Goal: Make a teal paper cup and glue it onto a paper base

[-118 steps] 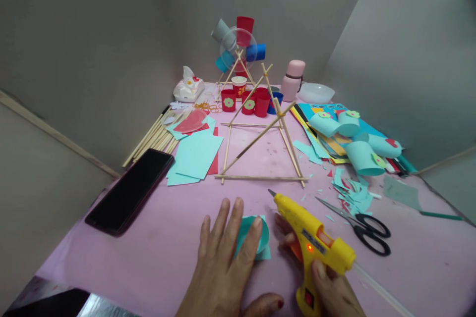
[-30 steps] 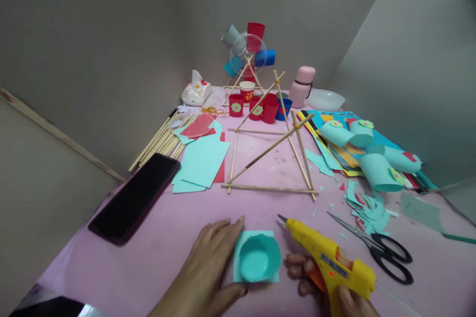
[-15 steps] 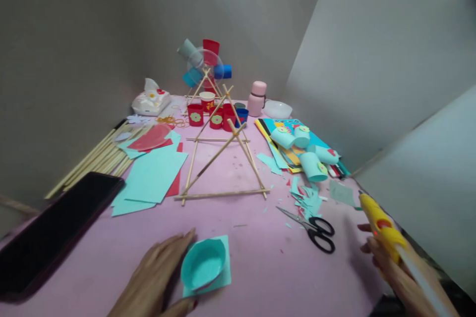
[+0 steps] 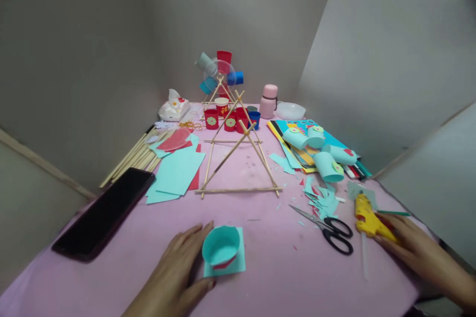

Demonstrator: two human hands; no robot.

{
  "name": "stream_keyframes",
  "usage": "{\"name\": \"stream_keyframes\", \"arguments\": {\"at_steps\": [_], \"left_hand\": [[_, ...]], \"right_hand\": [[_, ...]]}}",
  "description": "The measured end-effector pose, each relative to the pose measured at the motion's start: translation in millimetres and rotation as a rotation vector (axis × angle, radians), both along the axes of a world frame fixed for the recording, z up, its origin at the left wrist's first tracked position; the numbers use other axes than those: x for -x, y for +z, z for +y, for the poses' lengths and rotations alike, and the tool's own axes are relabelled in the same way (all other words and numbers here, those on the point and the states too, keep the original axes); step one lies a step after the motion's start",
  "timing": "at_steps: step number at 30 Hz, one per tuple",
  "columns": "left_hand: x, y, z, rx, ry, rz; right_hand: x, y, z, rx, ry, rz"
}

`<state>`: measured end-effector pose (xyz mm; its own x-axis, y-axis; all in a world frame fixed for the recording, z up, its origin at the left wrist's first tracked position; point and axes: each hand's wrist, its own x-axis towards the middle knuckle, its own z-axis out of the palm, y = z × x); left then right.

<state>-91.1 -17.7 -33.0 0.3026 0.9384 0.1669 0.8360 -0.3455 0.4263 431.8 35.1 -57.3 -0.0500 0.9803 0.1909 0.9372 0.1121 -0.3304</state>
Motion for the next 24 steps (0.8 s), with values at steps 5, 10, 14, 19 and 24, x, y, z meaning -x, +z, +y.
{"name": "stream_keyframes", "arguments": {"at_steps": [5, 10, 14, 19, 24], "left_hand": [[-6.9, 11.5, -0.8, 0.059, 0.038, -0.038], [-4.9, 7.1, -1.0, 0.097, 0.034, -0.035], [-1.6, -1.5, -1.6, 0.106, 0.017, 0.006], [1.8, -7.6, -1.9, 0.044, -0.021, 0.05], [5.3, -13.9, -2.3, 0.043, -0.054, 0.037]], "right_hand": [[39.4, 28.6, -22.3, -0.121, 0.002, 0.04], [178.7, 47.4, -40.6, 0.547, 0.059, 0.843], [248.0, 42.9, -29.8, 0.901, 0.08, 1.429], [265.9, 61.8, -13.9, 1.048, -0.039, 1.649], [279.1, 73.1, -7.5, 1.058, -0.086, 1.612]]}}
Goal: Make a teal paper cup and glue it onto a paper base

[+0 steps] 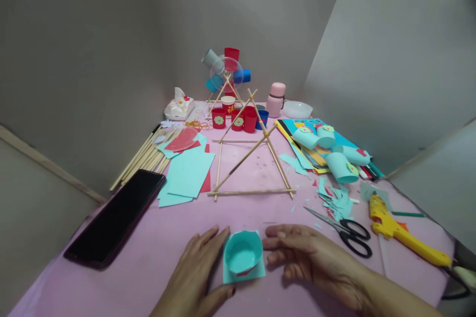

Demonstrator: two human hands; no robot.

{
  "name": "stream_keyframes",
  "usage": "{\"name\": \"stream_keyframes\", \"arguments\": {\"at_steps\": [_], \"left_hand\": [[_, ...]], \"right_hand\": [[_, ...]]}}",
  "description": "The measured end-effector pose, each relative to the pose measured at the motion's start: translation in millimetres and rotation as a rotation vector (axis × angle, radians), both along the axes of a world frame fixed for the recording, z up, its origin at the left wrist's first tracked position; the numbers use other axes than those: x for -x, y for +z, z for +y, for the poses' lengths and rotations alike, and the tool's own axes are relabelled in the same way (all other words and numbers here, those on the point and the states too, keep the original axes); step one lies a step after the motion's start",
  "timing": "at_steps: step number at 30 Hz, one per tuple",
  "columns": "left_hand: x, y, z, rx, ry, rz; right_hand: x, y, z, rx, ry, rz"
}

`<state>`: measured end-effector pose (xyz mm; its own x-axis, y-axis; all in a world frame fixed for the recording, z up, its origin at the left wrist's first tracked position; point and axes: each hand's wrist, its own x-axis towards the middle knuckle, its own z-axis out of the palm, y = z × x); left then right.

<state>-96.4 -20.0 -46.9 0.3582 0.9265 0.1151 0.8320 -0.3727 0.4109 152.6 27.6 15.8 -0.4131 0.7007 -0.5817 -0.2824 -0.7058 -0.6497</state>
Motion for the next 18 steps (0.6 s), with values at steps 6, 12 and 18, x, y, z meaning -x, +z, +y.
{"name": "stream_keyframes", "arguments": {"at_steps": [6, 12, 18], "left_hand": [[-1.9, -11.7, -0.1, -0.041, 0.017, -0.057], [1.4, -13.5, 5.4, -0.05, -0.047, 0.027], [2.4, -17.1, 4.4, -0.004, -0.037, -0.049]], "right_hand": [[11.6, -18.8, 11.9, -0.009, 0.104, -0.09], [24.8, -28.3, 23.6, -0.084, 0.236, -0.149], [39.4, -33.9, 23.6, -0.178, 0.409, -0.226]]}}
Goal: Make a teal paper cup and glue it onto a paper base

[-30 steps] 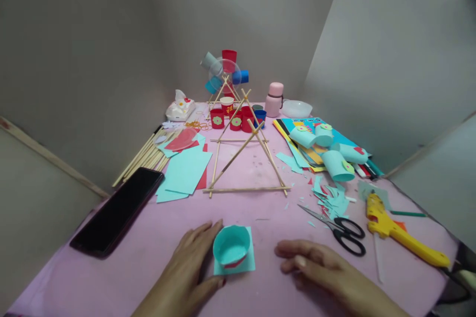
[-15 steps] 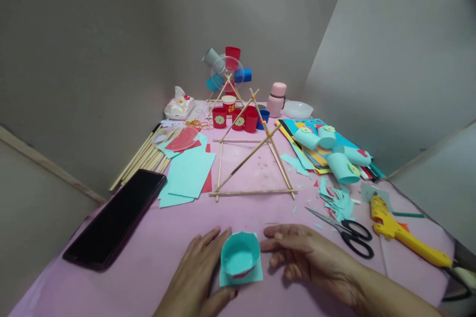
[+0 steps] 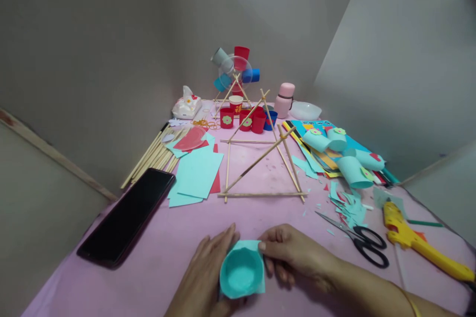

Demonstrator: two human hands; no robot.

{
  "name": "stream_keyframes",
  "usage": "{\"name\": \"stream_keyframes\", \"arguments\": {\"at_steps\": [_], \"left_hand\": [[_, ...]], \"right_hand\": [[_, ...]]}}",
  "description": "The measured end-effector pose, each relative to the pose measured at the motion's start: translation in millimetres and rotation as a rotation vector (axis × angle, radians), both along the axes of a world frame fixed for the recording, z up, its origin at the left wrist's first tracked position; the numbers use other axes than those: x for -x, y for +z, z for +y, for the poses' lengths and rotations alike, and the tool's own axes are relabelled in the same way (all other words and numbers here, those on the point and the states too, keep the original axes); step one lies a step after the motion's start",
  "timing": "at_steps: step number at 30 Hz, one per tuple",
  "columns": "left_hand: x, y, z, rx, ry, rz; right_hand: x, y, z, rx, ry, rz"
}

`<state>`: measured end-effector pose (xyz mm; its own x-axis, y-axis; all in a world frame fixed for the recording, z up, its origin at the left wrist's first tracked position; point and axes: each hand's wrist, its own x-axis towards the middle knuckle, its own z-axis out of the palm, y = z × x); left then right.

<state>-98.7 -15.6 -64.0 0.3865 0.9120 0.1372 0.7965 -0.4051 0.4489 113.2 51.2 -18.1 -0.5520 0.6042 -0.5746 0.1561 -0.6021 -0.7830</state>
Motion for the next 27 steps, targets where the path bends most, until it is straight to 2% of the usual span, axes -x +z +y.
{"name": "stream_keyframes", "arguments": {"at_steps": [5, 8, 11, 14, 18, 22, 24, 27], "left_hand": [[1.6, 2.0, -3.1, 0.144, 0.078, -0.255], [3.8, 18.0, -3.9, 0.342, 0.21, -0.638], [1.7, 37.5, 3.0, 0.578, 0.281, -1.027], [-8.0, 51.3, 16.5, 0.711, 0.361, -1.23], [-26.6, 63.4, 32.5, 0.786, 0.45, -1.367], [-40.4, 67.9, 42.0, 0.845, 0.341, -1.403], [-44.7, 65.9, 45.1, 0.851, 0.285, -1.402], [-48.0, 60.7, 48.0, 0.834, 0.268, -1.389]], "right_hand": [[1.6, -6.2, -1.3, -0.086, -0.062, -0.028], [-4.3, -2.0, -0.2, -0.166, -0.148, 0.008], [-11.4, 4.9, -0.3, -0.257, -0.22, 0.031], [-16.9, 10.1, -2.9, -0.315, -0.262, 0.036], [-22.3, 11.4, -6.0, -0.358, -0.272, 0.046], [-27.4, 1.8, -5.6, -0.357, -0.323, 0.091], [-29.4, -5.1, -4.9, -0.321, -0.355, 0.14], [-31.4, -11.9, -3.2, -0.266, -0.386, 0.197]]}}
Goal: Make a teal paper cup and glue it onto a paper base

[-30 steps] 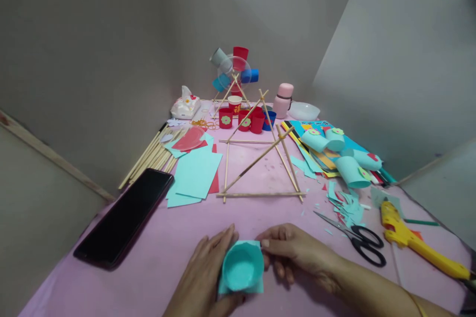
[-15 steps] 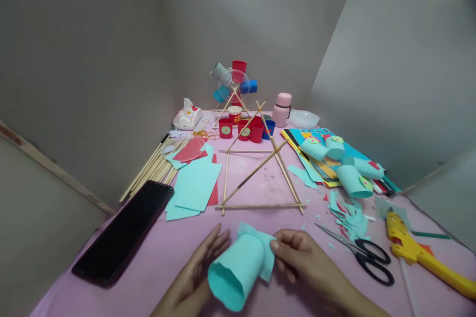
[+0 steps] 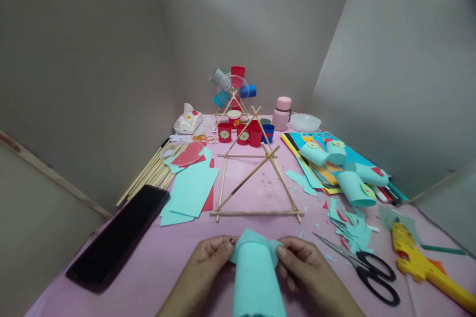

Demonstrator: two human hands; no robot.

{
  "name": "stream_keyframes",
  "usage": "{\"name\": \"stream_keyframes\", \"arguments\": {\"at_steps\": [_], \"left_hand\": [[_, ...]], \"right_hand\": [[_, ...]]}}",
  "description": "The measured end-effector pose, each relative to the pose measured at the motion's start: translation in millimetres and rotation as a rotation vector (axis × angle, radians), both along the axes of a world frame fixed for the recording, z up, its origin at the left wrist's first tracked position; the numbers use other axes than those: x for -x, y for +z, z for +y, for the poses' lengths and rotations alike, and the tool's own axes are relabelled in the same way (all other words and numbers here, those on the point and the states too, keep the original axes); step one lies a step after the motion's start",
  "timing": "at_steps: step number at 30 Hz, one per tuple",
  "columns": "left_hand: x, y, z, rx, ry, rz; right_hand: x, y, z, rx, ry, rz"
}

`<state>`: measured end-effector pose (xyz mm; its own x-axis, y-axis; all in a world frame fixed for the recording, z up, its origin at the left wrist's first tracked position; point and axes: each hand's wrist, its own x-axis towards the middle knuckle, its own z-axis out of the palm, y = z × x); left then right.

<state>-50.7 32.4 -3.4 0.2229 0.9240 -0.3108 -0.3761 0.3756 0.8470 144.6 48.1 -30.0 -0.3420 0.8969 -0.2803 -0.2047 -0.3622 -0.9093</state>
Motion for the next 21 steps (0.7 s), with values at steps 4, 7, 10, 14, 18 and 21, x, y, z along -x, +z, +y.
{"name": "stream_keyframes", "arguments": {"at_steps": [4, 7, 10, 14, 18, 21], "left_hand": [[1.0, -7.7, 1.2, -0.006, 0.002, 0.065], [3.7, -14.0, 0.2, -0.018, -0.002, 0.114], [5.5, -17.6, -1.7, -0.033, -0.029, 0.147], [6.2, -15.8, -3.0, -0.061, -0.035, 0.183], [7.1, -15.5, -4.0, -0.073, -0.023, 0.199], [7.2, -16.6, -5.6, -0.092, -0.027, 0.195]], "right_hand": [[-1.2, -3.0, 2.3, 0.052, -0.03, 0.029], [-1.0, -7.7, 2.1, 0.13, -0.011, 0.078], [0.0, -13.1, 1.0, 0.147, 0.022, 0.092], [2.4, -13.0, 1.1, 0.106, 0.037, 0.051], [3.4, -7.7, 0.0, 0.091, 0.016, 0.02], [3.2, -2.9, -2.5, 0.081, 0.01, 0.011]]}}
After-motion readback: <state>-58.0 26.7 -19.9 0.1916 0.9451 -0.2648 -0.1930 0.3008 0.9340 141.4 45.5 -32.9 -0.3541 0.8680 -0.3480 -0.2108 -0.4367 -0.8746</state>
